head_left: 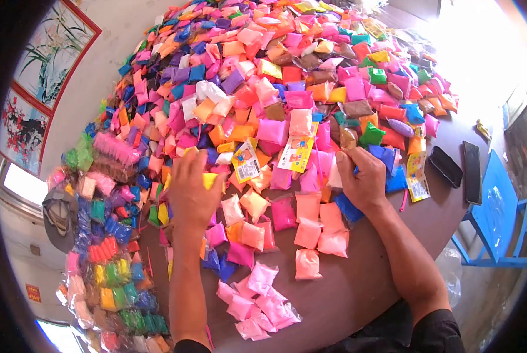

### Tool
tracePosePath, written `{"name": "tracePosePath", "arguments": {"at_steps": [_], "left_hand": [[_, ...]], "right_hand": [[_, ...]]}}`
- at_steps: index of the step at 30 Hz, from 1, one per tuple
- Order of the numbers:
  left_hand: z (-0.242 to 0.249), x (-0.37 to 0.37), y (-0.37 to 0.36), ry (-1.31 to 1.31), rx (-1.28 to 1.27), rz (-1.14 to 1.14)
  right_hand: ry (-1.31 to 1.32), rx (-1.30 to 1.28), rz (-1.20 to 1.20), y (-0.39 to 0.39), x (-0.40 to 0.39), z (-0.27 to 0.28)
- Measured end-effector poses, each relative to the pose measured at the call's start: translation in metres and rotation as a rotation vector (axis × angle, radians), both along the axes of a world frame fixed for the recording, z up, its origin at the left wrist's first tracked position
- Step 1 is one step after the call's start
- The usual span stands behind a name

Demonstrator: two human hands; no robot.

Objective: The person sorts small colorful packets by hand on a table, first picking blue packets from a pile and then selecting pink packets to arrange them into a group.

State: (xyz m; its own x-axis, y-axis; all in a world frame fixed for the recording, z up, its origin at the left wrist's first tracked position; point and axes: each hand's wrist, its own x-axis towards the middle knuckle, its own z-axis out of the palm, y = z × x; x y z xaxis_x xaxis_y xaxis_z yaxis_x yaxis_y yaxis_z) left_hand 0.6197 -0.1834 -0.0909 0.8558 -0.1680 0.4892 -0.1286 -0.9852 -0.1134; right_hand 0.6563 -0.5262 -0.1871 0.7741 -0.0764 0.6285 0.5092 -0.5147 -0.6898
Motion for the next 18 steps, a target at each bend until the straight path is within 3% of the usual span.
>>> {"name": "tracePosePath", "arguments": {"at_steps": [5, 11, 15, 18], "left_hand": [[-0.021, 0.002, -0.058, 0.335, -0.313, -0.192], [-0.026, 0.041, -0.112, 0.208, -0.093, -0.411], [-0.048, 0.08, -0.111, 0.154, 0.003, -0.382], [-0.055, 0.089, -0.086, 0.117, 0.026, -0.206]], "right_hand": [[0.019, 0.015, -0.001, 0.0, 0.0, 0.0], [0.008, 0.036, -0.015, 0.001, 0.0, 0.0], [-0.004, 0.046, -0.017, 0.001, -0.001, 0.002], [0.001, 0.051, -0.013, 0.0, -0.001, 0.0]]}}
